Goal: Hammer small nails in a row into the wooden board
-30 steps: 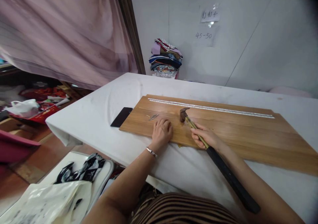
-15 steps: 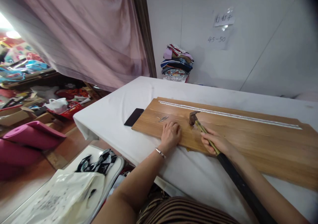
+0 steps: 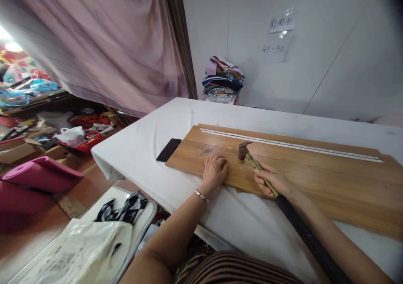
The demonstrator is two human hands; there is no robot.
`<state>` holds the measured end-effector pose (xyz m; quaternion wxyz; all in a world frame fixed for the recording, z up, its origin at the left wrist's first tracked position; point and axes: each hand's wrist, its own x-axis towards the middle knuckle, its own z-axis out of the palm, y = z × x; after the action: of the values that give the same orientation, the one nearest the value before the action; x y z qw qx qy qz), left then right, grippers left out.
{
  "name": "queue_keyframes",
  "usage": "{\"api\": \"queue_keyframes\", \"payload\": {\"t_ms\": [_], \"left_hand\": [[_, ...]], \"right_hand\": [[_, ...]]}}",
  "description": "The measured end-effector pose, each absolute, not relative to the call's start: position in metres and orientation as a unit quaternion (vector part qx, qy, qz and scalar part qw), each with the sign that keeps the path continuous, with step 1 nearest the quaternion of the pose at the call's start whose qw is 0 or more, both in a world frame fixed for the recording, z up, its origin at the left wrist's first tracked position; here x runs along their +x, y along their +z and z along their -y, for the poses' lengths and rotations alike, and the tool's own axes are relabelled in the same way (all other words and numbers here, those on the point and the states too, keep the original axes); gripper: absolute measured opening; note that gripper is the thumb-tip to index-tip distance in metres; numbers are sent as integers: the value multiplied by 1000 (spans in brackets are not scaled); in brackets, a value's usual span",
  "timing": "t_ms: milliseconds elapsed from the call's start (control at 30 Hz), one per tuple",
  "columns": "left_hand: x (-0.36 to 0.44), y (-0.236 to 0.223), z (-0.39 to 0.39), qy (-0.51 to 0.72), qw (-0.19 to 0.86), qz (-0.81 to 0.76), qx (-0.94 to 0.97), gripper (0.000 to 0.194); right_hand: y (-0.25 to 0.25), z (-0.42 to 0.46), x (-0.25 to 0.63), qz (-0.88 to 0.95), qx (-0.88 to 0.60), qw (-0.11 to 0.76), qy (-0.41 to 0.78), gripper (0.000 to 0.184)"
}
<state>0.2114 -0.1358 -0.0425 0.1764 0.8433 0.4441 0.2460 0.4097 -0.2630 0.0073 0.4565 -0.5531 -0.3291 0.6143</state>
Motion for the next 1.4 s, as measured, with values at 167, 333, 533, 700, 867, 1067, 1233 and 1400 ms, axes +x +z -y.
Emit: {"api": "queue_keyframes", "payload": {"t_ms": [167, 333, 533, 700, 867, 1067, 1233, 1400], "left_hand": [[211, -45, 134, 261, 177, -446, 837, 15], [208, -45, 132, 274, 184, -440, 835, 17], [204, -51, 129, 331, 288, -444, 782, 18], [186, -49, 110, 435, 390, -454, 673, 19], [147, -28, 73, 421, 303, -545, 659, 16], [129, -11, 45, 264, 146, -529, 793, 28], [134, -8, 34, 126, 55, -440, 888, 30], [139, -1, 28, 2, -12, -408, 913, 29]], "right_hand": [[7, 263, 410, 329, -552, 461, 612, 66], [8, 263, 409, 328, -550, 463, 613, 60], [7, 262, 408, 315, -549, 469, 616, 59], [9, 264, 408, 322, -546, 473, 612, 62], [8, 264, 406, 314, -549, 473, 614, 62], [9, 263, 405, 320, -543, 472, 616, 70], [8, 263, 407, 317, -549, 469, 615, 64], [10, 263, 407, 325, -549, 471, 609, 66]]}}
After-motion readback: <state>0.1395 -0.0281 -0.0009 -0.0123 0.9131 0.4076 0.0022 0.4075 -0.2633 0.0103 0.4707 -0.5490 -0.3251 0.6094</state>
